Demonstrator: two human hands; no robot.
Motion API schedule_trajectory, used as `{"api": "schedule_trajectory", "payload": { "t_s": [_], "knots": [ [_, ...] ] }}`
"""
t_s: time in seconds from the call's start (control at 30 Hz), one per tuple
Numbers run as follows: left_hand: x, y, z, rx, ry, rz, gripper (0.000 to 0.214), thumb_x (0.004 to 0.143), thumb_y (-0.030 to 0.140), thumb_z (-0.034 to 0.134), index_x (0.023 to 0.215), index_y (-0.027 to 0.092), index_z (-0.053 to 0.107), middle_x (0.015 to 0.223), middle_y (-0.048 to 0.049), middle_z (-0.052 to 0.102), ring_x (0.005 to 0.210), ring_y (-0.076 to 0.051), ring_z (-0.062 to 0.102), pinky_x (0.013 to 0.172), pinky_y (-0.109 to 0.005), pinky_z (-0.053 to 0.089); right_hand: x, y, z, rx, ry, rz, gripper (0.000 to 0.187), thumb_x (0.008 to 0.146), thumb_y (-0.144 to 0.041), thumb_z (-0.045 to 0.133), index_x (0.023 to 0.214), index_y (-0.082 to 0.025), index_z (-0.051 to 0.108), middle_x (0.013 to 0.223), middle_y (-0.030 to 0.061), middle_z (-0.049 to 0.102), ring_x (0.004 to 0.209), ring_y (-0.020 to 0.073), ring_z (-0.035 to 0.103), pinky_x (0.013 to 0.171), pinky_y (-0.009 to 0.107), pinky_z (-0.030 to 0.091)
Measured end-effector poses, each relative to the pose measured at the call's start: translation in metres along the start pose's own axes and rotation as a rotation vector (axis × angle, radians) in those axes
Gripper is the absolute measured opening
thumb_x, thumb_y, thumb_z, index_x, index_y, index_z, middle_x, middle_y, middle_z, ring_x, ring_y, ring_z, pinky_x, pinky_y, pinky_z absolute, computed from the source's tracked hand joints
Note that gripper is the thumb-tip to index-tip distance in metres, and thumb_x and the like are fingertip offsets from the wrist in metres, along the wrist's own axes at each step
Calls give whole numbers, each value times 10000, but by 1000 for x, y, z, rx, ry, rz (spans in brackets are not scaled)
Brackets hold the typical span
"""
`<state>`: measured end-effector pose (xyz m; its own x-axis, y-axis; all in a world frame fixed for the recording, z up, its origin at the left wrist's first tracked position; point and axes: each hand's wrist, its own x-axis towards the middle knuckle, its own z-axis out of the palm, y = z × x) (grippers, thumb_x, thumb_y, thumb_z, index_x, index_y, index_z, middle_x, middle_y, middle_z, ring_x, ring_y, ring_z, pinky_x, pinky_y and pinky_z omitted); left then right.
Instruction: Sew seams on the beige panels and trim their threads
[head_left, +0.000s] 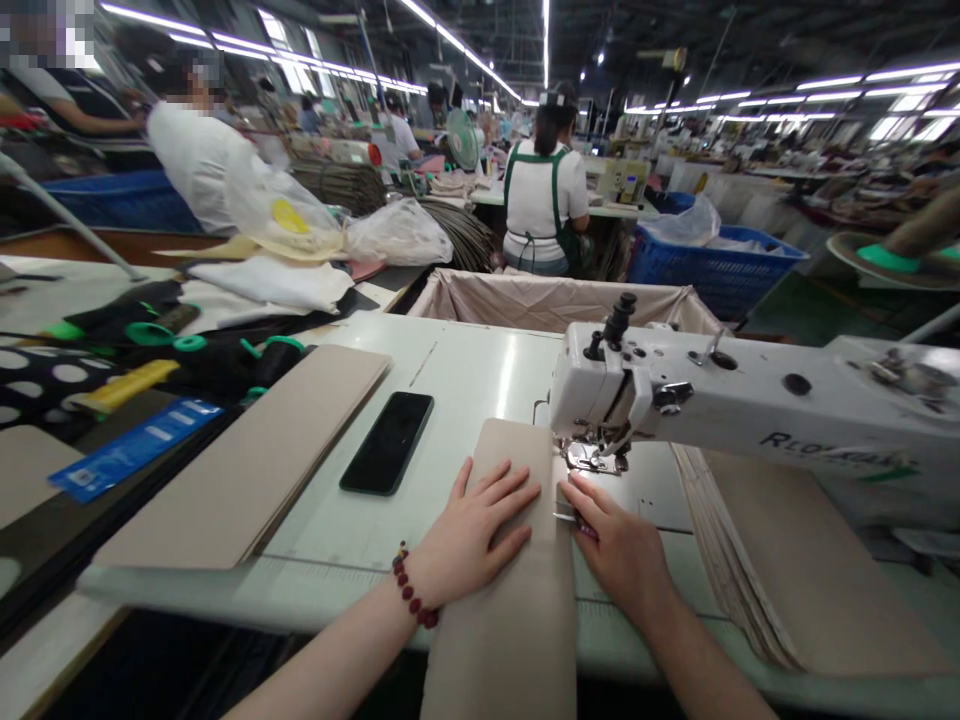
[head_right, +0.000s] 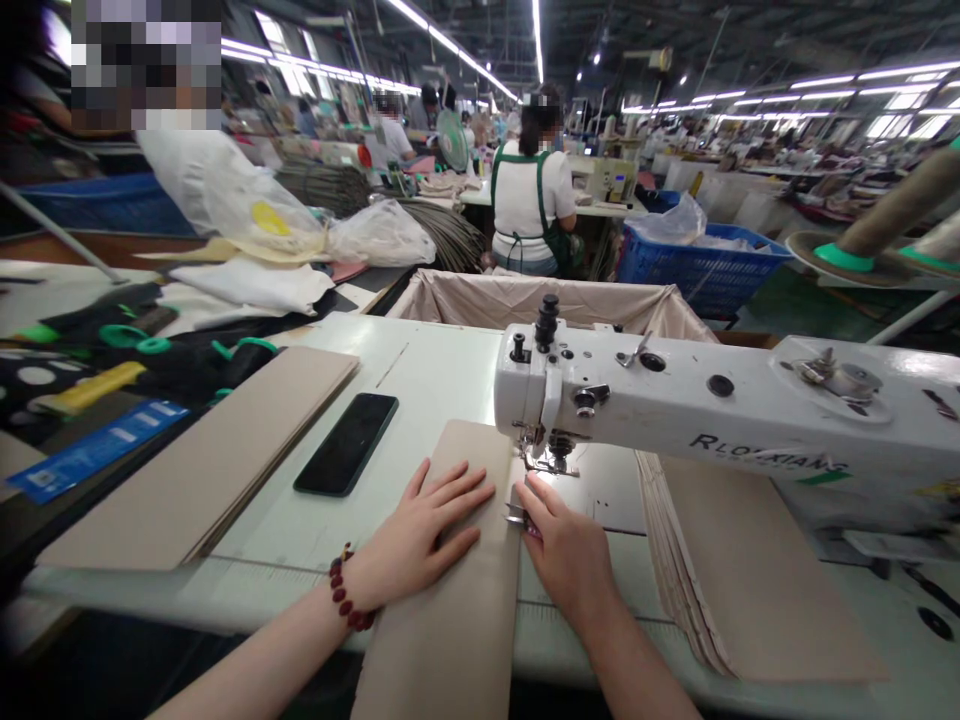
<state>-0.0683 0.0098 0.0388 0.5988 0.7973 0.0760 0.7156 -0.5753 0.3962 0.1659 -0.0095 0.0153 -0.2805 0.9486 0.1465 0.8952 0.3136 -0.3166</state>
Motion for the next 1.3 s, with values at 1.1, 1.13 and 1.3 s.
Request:
{"api": "schedule_trajectory", "payload": {
  "t_s": [1.1, 1.13, 1.3],
  "knots": [
    [0, -1, 1, 15, -12, -5, 469, 968, 367, 439, 1432, 363, 375, 1528, 27, 331, 1430, -262, 219, 1149, -597, 21, -1, 1, 0, -2, 14, -9, 586, 849, -115, 522, 1382, -344, 440, 1455, -38, 443, 1120, 191, 600, 902, 325, 523],
    [0, -1, 1, 17, -11, -5, 470, 967, 365, 441, 1432, 361, 375, 1528, 26, 331, 1430, -262, 218, 1149, -597, 20, -1, 1, 0, 4, 16, -11, 583, 849, -113, 522, 1382, -338, 441, 1455, -35, 443, 1126, 189, 596, 918, 323, 515],
    [0, -1, 2, 21, -15, -4, 465, 971, 378, 434, 1432, 350, 382, 1530, 21, 328, 1431, -266, 212, 1147, -597, 15, 0, 2, 0, 22, 14, -9, 580, 851, -105, 515, 1382, -329, 444, 1461, -33, 436, 1148, 187, 581, 945, 321, 499]
  ]
}}
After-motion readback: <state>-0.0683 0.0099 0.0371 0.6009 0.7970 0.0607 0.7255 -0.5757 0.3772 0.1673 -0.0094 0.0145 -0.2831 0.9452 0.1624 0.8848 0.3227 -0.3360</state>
